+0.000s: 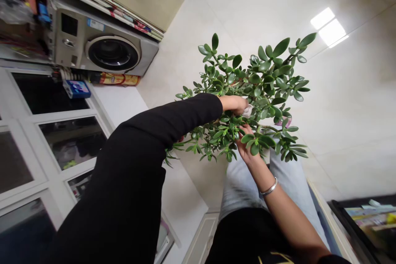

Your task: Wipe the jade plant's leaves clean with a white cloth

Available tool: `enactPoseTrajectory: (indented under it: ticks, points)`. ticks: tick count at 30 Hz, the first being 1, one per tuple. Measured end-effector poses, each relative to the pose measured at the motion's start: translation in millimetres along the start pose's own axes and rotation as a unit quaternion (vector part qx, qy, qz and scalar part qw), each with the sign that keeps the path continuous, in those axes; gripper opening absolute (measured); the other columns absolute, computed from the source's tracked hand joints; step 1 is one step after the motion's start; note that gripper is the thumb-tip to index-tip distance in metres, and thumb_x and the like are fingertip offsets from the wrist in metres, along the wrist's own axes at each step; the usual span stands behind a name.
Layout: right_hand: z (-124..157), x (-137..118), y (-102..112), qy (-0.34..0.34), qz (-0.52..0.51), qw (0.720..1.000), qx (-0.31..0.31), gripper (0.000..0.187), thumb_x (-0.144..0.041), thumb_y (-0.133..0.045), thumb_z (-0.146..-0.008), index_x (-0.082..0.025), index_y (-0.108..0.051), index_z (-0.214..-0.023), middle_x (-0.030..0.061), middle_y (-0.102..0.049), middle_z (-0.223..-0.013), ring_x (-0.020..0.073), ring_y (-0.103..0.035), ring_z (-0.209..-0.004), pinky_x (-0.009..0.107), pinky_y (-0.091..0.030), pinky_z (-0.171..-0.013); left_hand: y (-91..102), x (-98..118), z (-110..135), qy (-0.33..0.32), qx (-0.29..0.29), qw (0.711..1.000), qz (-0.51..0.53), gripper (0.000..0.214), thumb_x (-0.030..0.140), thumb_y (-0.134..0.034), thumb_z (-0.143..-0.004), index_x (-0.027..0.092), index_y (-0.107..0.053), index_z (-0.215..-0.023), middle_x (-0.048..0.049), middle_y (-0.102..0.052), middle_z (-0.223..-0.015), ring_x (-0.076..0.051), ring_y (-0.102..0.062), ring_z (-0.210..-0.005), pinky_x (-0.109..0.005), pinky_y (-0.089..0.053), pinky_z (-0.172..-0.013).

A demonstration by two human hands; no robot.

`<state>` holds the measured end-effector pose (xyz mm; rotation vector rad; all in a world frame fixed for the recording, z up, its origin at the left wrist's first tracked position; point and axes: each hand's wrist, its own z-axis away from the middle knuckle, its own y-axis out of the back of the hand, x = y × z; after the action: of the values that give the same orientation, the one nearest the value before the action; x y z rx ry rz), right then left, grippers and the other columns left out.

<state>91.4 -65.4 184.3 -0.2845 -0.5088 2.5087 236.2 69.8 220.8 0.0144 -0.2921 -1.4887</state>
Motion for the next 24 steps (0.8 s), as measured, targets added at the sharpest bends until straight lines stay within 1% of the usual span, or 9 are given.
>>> enactPoseTrajectory:
  ticks: [3,5,9,12,14,17,20,24]
  points:
    - [0.4,0.4,-1.8,0.002,-0.002,1.000,-0.009,0.024,-0.008,-0.077,-0.074,-0.027,-0.071,-0.086,-0.0012,-0.077,-0.081,0.0153,-0.073,-0.076,0.022,-0.064,-0.059,-0.9,-2.8,-2.0,0.000,-0.020,1.000,0.019,0.059,-0.001,-0.070,-0.056,0.012,-0.082,-0.112,-0.0143,-0.083,-0.103,-0.027,-0.071,-0.096,-0.028,-0.054,-0.087]
    - [1.2,-0.1,-2.1,0.001,-0.001,1.000,-0.014,0.025,-0.008,-0.078,-0.073,-0.028,-0.071,-0.087,-0.0019,-0.077,-0.083,0.0148,-0.073,-0.077,0.023,-0.065,-0.060,-2.5,-5.0,-3.5,-0.003,-0.024,0.999,0.033,0.055,0.001,-0.070,-0.058,0.010,-0.083,-0.110,-0.0156,-0.082,-0.101,-0.027,-0.072,-0.093,-0.029,-0.055,-0.086]
    - [3.4,-2.2,-1.4,-0.002,0.003,1.000,-0.021,0.026,-0.008,-0.077,-0.075,-0.029,-0.073,-0.090,-0.0024,-0.078,-0.087,0.0141,-0.073,-0.077,0.023,-0.066,-0.060,-7.4,-8.5,-6.3,-0.002,-0.015,0.999,0.052,0.054,0.004,-0.068,-0.062,0.006,-0.081,-0.114,-0.0187,-0.080,-0.112,-0.027,-0.072,-0.095,-0.030,-0.055,-0.089]
    - [4.6,-2.9,-1.5,-0.001,0.000,1.000,-0.025,0.026,-0.008,-0.077,-0.076,-0.029,-0.073,-0.090,-0.0025,-0.078,-0.087,0.0155,-0.074,-0.077,0.026,-0.067,-0.058,-10.2,-10.3,-7.4,0.001,-0.005,0.998,0.069,0.055,0.006,-0.067,-0.065,0.007,-0.079,-0.119,-0.0177,-0.079,-0.119,-0.025,-0.071,-0.097,-0.028,-0.055,-0.090]
    - [4.8,-2.6,-2.1,0.000,-0.002,1.000,-0.027,0.026,-0.008,-0.077,-0.076,-0.029,-0.072,-0.089,-0.0024,-0.078,-0.086,0.0156,-0.074,-0.076,0.027,-0.068,-0.059,-10.9,-10.8,-8.0,0.008,0.002,0.997,0.083,0.054,0.007,-0.067,-0.067,0.008,-0.078,-0.119,-0.0165,-0.079,-0.120,-0.024,-0.070,-0.097,-0.028,-0.056,-0.090]
    - [4.5,-1.8,-3.1,-0.003,-0.006,1.000,-0.027,0.023,-0.007,-0.076,-0.077,-0.028,-0.072,-0.087,-0.0024,-0.077,-0.083,0.0137,-0.073,-0.074,0.023,-0.067,-0.060,-10.2,-9.9,-9.6,0.017,0.006,0.995,0.101,0.052,0.006,-0.067,-0.068,0.010,-0.077,-0.119,-0.0143,-0.080,-0.116,-0.024,-0.071,-0.098,-0.028,-0.057,-0.088]
    - [4.4,-1.0,-3.3,-0.005,-0.008,1.000,-0.026,0.024,-0.006,-0.075,-0.078,-0.028,-0.073,-0.086,-0.0026,-0.076,-0.082,0.0136,-0.073,-0.074,0.023,-0.066,-0.059,-8.6,-7.7,-11.7,0.022,0.000,0.994,0.107,0.052,0.003,-0.067,-0.068,0.008,-0.076,-0.119,-0.0151,-0.079,-0.116,-0.024,-0.072,-0.100,-0.027,-0.058,-0.086]
    - [4.0,-0.8,-1.8,-0.008,-0.010,1.000,-0.028,0.024,-0.005,-0.074,-0.079,-0.027,-0.073,-0.088,-0.0019,-0.076,-0.084,0.0137,-0.073,-0.075,0.024,-0.067,-0.061,-5.9,-5.8,-11.6,0.022,-0.013,0.994,0.102,0.055,0.001,-0.067,-0.067,0.006,-0.074,-0.121,-0.0159,-0.078,-0.122,-0.024,-0.072,-0.101,-0.026,-0.058,-0.087]
